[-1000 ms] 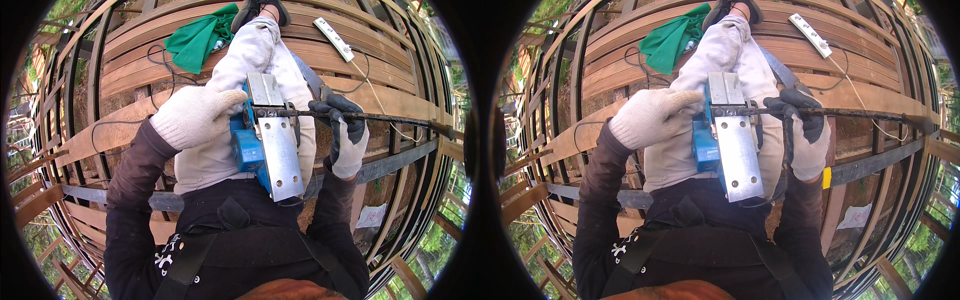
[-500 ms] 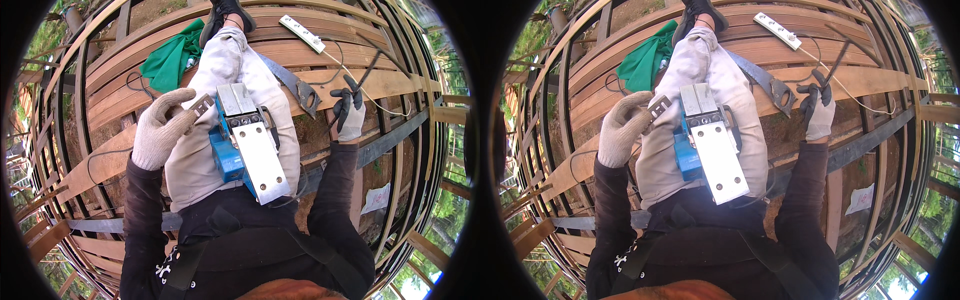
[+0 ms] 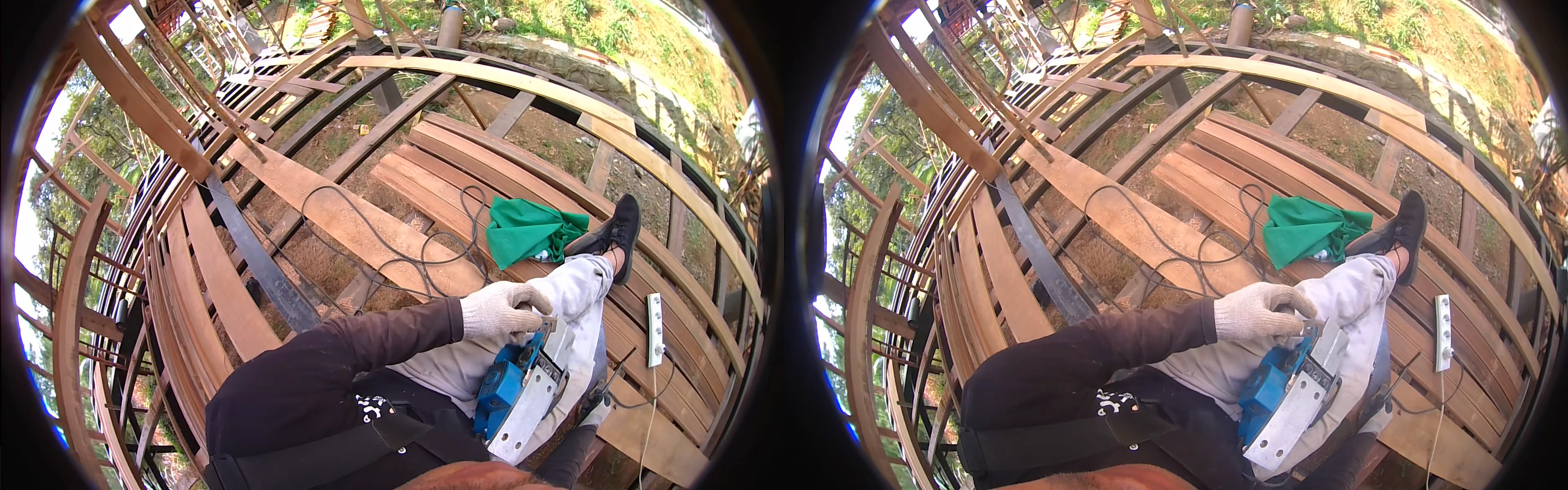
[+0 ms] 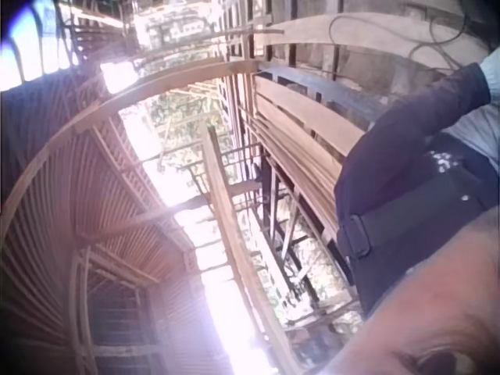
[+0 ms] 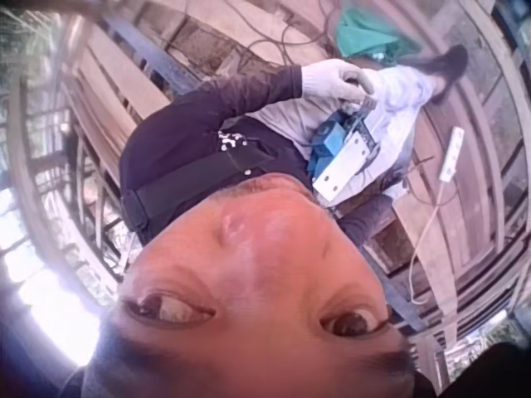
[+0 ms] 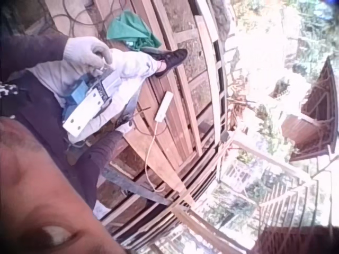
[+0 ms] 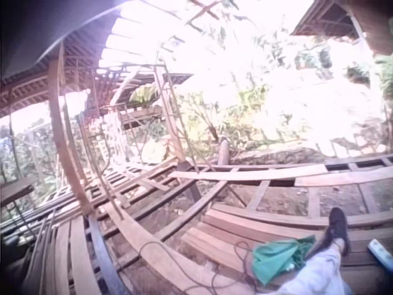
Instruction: The person handles a small yellow case, moves a wooden plank into position on a frame, and then sits to adjust an electric planer using a screwdriver.
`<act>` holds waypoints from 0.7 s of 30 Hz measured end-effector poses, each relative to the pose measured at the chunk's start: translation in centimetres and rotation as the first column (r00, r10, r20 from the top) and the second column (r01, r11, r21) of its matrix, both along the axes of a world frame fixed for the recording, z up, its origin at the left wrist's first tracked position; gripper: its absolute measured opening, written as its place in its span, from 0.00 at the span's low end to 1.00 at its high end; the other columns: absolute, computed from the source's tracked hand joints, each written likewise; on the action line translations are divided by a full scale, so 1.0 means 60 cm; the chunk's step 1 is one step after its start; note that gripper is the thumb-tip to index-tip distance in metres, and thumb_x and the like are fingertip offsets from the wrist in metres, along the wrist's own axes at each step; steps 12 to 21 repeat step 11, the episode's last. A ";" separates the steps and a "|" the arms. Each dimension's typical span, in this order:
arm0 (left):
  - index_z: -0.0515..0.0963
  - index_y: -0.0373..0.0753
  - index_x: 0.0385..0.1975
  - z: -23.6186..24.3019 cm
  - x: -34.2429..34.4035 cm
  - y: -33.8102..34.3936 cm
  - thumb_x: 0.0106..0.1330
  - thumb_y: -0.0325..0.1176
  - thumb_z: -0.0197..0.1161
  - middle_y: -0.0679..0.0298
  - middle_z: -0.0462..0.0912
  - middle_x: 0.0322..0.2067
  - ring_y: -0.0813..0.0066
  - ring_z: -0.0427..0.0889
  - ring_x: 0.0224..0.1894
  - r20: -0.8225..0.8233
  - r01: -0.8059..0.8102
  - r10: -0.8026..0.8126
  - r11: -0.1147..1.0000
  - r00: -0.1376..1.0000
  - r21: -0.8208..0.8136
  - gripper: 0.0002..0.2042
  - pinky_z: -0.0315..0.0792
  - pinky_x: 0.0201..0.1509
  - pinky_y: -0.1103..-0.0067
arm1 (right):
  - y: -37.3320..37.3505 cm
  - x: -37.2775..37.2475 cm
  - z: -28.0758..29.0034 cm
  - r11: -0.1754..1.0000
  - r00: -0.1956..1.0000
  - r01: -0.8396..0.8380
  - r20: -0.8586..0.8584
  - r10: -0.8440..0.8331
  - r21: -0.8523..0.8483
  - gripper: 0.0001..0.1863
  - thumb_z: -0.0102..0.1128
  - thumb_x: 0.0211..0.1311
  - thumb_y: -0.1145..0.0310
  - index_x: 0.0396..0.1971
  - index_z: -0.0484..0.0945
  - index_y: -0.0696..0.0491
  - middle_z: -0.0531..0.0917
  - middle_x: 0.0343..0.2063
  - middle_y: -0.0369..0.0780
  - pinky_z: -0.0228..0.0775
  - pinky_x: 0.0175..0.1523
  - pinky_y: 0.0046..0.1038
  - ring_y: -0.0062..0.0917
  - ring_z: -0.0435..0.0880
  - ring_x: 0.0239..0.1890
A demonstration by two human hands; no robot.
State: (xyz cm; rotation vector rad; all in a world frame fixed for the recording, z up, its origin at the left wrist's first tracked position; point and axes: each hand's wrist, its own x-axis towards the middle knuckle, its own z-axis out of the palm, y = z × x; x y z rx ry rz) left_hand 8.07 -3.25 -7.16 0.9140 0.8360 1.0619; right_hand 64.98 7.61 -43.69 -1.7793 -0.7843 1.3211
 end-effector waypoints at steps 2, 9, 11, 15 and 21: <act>0.75 0.29 0.56 -0.006 -0.013 -0.005 0.69 0.32 0.67 0.62 0.82 0.38 0.79 0.80 0.36 -0.110 -0.036 0.029 0.997 0.994 -0.064 0.20 0.76 0.41 0.79 | -0.004 -0.072 -0.023 0.968 0.957 -0.174 0.262 0.124 0.179 0.18 0.54 0.72 0.57 0.47 0.83 0.54 0.87 0.36 0.41 0.75 0.42 0.30 0.31 0.85 0.39; 0.79 0.33 0.52 -0.013 0.011 0.008 0.70 0.31 0.65 0.66 0.80 0.35 0.81 0.77 0.32 -0.122 -0.029 0.023 0.998 0.992 -0.048 0.14 0.75 0.37 0.81 | -0.004 -0.166 0.038 0.984 0.661 -0.116 0.750 -0.023 0.132 0.23 0.51 0.72 0.53 0.47 0.83 0.58 0.88 0.44 0.47 0.74 0.50 0.38 0.38 0.85 0.45; 0.79 0.34 0.52 -0.004 0.011 0.000 0.70 0.31 0.65 0.67 0.80 0.34 0.81 0.77 0.32 -0.173 -0.028 0.021 0.999 0.985 -0.037 0.14 0.74 0.36 0.81 | 0.007 -0.172 0.044 0.982 0.576 -0.190 0.810 0.108 0.004 0.25 0.52 0.71 0.51 0.53 0.82 0.57 0.87 0.48 0.46 0.74 0.53 0.40 0.37 0.86 0.48; 0.79 0.34 0.52 -0.004 0.011 0.000 0.70 0.31 0.65 0.67 0.80 0.34 0.81 0.77 0.32 -0.173 -0.028 0.021 0.999 0.985 -0.037 0.14 0.74 0.36 0.81 | 0.007 -0.172 0.044 0.982 0.576 -0.190 0.810 0.108 0.004 0.25 0.52 0.71 0.51 0.53 0.82 0.57 0.87 0.48 0.46 0.74 0.53 0.40 0.37 0.86 0.48; 0.79 0.34 0.52 -0.004 0.011 0.000 0.70 0.31 0.65 0.67 0.80 0.34 0.81 0.77 0.32 -0.173 -0.028 0.021 0.999 0.985 -0.037 0.14 0.74 0.36 0.81 | 0.007 -0.172 0.044 0.982 0.576 -0.190 0.810 0.108 0.004 0.25 0.52 0.71 0.51 0.53 0.82 0.57 0.87 0.48 0.46 0.74 0.53 0.40 0.37 0.86 0.48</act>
